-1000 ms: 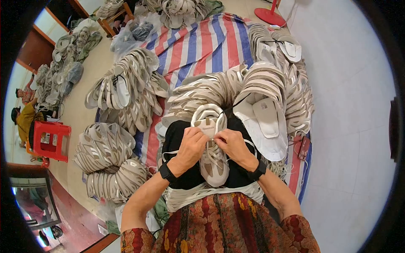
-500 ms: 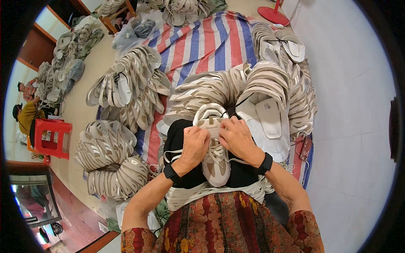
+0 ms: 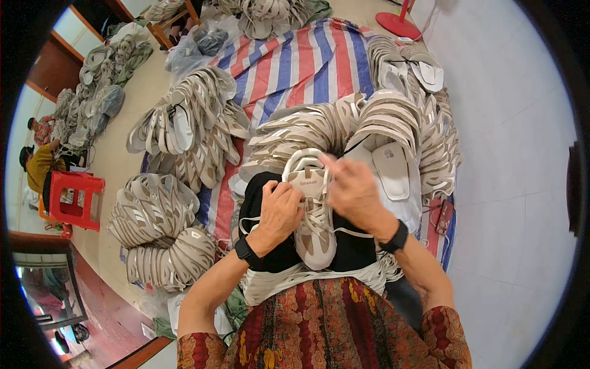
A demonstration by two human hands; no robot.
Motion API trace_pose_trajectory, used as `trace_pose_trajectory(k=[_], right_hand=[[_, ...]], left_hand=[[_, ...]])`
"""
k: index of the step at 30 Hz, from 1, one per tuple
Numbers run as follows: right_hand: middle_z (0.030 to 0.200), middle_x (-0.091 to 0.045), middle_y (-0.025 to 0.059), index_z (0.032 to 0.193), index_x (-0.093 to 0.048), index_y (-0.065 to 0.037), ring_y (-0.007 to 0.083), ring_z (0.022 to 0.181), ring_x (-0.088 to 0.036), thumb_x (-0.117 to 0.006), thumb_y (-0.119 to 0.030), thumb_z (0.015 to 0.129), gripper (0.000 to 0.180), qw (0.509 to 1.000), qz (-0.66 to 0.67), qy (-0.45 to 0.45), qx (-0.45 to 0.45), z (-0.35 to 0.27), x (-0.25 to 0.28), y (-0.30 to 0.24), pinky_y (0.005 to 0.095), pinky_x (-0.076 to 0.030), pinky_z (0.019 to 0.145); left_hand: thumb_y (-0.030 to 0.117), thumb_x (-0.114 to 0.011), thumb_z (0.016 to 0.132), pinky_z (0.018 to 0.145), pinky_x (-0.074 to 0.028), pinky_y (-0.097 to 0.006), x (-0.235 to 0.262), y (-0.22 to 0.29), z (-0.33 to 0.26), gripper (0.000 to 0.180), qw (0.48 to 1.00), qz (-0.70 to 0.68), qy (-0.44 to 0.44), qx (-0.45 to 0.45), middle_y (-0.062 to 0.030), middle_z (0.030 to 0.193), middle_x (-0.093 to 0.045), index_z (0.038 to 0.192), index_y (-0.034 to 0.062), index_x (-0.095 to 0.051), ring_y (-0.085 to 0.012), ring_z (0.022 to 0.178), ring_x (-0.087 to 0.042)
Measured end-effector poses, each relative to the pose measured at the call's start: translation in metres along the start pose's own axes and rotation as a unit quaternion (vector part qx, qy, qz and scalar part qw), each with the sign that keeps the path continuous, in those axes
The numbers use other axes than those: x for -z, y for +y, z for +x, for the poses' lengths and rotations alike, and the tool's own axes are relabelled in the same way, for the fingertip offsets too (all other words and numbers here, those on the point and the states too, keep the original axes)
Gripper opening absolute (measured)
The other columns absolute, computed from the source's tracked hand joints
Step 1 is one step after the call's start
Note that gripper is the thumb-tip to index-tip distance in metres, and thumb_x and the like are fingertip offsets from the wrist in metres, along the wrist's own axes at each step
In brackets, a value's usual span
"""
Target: Lacing a white sneaker while sitting in a workshop surrounded by shoe uppers.
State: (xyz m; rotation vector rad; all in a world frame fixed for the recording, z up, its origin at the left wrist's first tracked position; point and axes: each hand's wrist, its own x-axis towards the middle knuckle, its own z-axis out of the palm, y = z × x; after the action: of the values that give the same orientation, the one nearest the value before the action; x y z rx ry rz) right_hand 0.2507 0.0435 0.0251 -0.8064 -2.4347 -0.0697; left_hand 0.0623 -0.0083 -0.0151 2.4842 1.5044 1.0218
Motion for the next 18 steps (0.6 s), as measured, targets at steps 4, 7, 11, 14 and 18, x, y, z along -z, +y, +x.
trace_pose_trajectory(k=[4,7,11,14,18], right_hand=[[0.119,-0.051,0.0086,0.07,-0.06,0.0,0.0274,0.098,-0.048,-0.061,-0.01,0.059,0.015,0.982,-0.11,0.094,-0.123,-0.004,0.038,0.035,0.0408,-0.038,0.082],[0.119,-0.049,0.0145,0.074,-0.06,0.0,0.0286,0.105,-0.045,-0.063,-0.014,0.062,0.019,0.978,-0.13,0.054,-0.155,-0.009,0.032,0.03,0.0393,-0.037,0.083],[0.119,-0.046,0.0168,0.072,-0.059,0.0,0.0292,0.11,-0.042,-0.063,-0.013,0.064,0.016,0.986,-0.04,0.092,-0.131,-0.008,-0.006,0.003,0.0399,-0.037,0.086],[0.117,-0.046,0.018,0.077,-0.059,0.001,0.0301,0.11,-0.041,-0.06,-0.009,0.065,0.016,0.999,0.023,-0.03,-0.002,-0.01,-0.022,-0.011,0.0406,-0.036,0.088],[0.114,-0.046,0.0169,0.076,-0.058,0.001,0.0314,0.108,-0.042,-0.06,-0.01,0.065,0.015,0.99,0.122,-0.043,-0.047,-0.012,-0.026,-0.012,0.0407,-0.037,0.087]], left_hand=[[0.008,-0.061,0.064,0.076,-0.036,-0.037,0.0,0.001,-0.006,0.015,0.985,0.125,-0.116,0.006,-0.0065,0.074,-0.054,0.077,0.0077,-0.054,-0.023,0.082,-0.05],[0.01,-0.058,0.065,0.076,-0.037,-0.039,-0.003,0.0,-0.006,0.011,0.977,0.126,-0.172,0.018,-0.0078,0.07,-0.054,0.073,0.0047,-0.055,-0.0231,0.086,-0.05],[0.012,-0.056,0.066,0.074,-0.04,-0.038,0.003,-0.006,-0.003,0.011,0.982,-0.055,-0.154,0.092,-0.0111,0.071,-0.054,0.07,0.0016,-0.055,-0.0264,0.086,-0.049],[0.008,-0.055,0.067,0.07,-0.041,-0.035,0.006,-0.004,-0.002,0.011,0.964,-0.164,-0.113,0.177,-0.0132,0.072,-0.051,0.069,-0.0024,-0.053,-0.0281,0.081,-0.047],[0.01,-0.06,0.065,0.071,-0.041,-0.035,0.001,0.004,-0.002,0.015,0.949,-0.141,-0.141,0.246,-0.0149,0.075,-0.05,0.066,-0.0023,-0.052,-0.0286,0.082,-0.047]])
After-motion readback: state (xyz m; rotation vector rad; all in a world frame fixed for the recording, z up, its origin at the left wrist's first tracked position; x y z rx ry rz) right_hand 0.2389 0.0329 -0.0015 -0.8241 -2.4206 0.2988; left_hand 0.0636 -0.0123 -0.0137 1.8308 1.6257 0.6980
